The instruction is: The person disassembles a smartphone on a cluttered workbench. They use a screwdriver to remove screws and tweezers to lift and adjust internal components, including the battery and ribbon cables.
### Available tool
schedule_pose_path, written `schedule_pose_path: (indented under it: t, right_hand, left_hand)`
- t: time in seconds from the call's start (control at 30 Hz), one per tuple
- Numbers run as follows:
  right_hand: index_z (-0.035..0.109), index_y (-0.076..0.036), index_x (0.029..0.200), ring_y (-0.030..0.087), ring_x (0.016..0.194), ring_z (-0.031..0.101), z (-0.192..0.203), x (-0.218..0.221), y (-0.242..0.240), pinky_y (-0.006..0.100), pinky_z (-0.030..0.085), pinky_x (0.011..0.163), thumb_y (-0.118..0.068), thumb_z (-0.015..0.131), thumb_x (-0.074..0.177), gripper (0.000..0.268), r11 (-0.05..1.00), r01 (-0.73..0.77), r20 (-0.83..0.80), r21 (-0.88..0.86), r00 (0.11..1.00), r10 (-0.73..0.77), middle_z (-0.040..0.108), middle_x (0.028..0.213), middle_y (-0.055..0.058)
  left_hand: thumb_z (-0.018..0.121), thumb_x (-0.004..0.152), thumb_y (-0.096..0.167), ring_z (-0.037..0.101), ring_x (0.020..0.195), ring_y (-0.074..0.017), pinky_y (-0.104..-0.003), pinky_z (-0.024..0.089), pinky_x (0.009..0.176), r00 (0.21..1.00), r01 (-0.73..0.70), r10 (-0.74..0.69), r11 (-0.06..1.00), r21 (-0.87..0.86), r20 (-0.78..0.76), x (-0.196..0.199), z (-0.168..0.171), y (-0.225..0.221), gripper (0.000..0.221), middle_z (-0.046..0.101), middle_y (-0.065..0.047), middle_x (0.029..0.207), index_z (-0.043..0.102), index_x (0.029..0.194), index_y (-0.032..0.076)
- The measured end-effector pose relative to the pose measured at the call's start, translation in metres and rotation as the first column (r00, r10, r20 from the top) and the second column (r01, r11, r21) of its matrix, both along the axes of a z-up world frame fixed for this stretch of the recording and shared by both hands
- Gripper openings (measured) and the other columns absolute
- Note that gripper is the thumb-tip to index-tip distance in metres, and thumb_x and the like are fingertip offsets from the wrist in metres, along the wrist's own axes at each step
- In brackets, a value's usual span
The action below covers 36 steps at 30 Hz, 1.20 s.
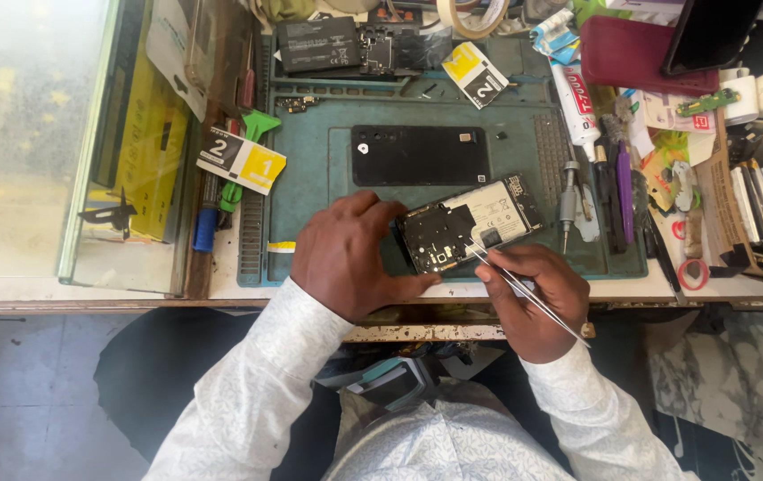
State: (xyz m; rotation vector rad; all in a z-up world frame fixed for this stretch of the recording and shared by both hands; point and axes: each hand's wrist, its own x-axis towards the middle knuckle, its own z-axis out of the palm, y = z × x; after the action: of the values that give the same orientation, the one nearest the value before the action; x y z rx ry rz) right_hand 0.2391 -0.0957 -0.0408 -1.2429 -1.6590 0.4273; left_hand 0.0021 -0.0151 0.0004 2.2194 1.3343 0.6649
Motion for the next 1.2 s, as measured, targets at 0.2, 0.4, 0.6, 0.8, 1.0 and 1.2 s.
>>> schedule_pose_path:
  t: [0.2,0.4,0.6,0.8,1.0,1.2]
  right_hand:
    - [0.070,-0.004,0.114,0.017,0.096,0.075,0.010,0.002,0.001,0.026,0.061,0.079,0.000,0.078,0.092,0.024,0.996,-0.034,-0.059,-0.087,0.998,0.029,0.074,0.108,0.013]
    - [0.071,-0.004,0.116,0.017,0.095,0.076,0.018,0.009,-0.009,0.027,0.061,0.076,-0.003,0.077,0.088,0.029,0.970,-0.126,-0.011,-0.206,0.992,0.126,0.075,0.109,0.013]
    - [0.072,-0.007,0.103,0.012,0.079,0.075,0.008,0.011,-0.006,0.025,0.060,0.067,-0.006,0.081,0.086,0.020,0.967,-0.197,0.022,-0.164,0.979,0.203,0.078,0.099,0.008]
    - [0.071,-0.006,0.100,0.014,0.083,0.076,0.006,0.009,-0.005,0.026,0.061,0.070,-0.004,0.079,0.086,0.016,0.955,-0.254,0.022,-0.152,0.965,0.260,0.077,0.100,0.008]
    - [0.070,-0.004,0.099,0.016,0.086,0.077,0.010,0.008,-0.003,0.027,0.062,0.073,-0.004,0.079,0.086,0.015,0.951,-0.276,0.027,-0.143,0.959,0.282,0.076,0.100,0.010]
    - [0.070,-0.005,0.099,0.018,0.088,0.077,0.012,0.006,-0.002,0.029,0.062,0.074,-0.003,0.080,0.084,0.018,0.952,-0.281,0.100,-0.118,0.951,0.293,0.075,0.101,0.011]
  left_hand:
    - [0.096,0.055,0.056,0.065,0.085,-0.0311,-0.044,0.047,0.071,0.997,-0.074,0.068,0.987,0.144,0.047,0.020,-0.007,-0.023,0.074,0.061,-0.010,0.088,0.068,0.099,0.004]
    - [0.091,0.054,0.064,0.063,0.090,-0.0294,-0.043,0.042,0.075,0.997,-0.043,0.035,0.989,0.141,0.062,0.014,-0.012,-0.027,0.085,0.062,-0.009,0.094,0.068,0.111,0.005]
    - [0.092,0.053,0.062,0.062,0.091,-0.0271,-0.042,0.040,0.075,0.997,-0.060,0.063,0.994,0.086,-0.042,0.014,-0.009,-0.031,0.093,0.063,-0.007,0.095,0.068,0.122,0.006]
    - [0.091,0.062,0.060,0.062,0.093,-0.0246,-0.041,0.040,0.077,0.998,-0.065,0.069,0.985,0.159,-0.015,0.015,-0.010,-0.031,0.081,0.064,-0.005,0.096,0.071,0.120,0.007]
    - [0.091,0.062,0.059,0.062,0.087,-0.0233,-0.040,0.039,0.073,0.997,-0.065,0.070,0.990,0.126,-0.034,0.017,-0.012,-0.030,0.079,0.064,-0.004,0.093,0.074,0.118,0.006]
    - [0.091,0.063,0.058,0.063,0.091,-0.0234,-0.040,0.039,0.075,0.998,-0.062,0.066,0.987,0.148,-0.021,0.017,-0.012,-0.031,0.079,0.065,-0.005,0.096,0.073,0.120,0.006]
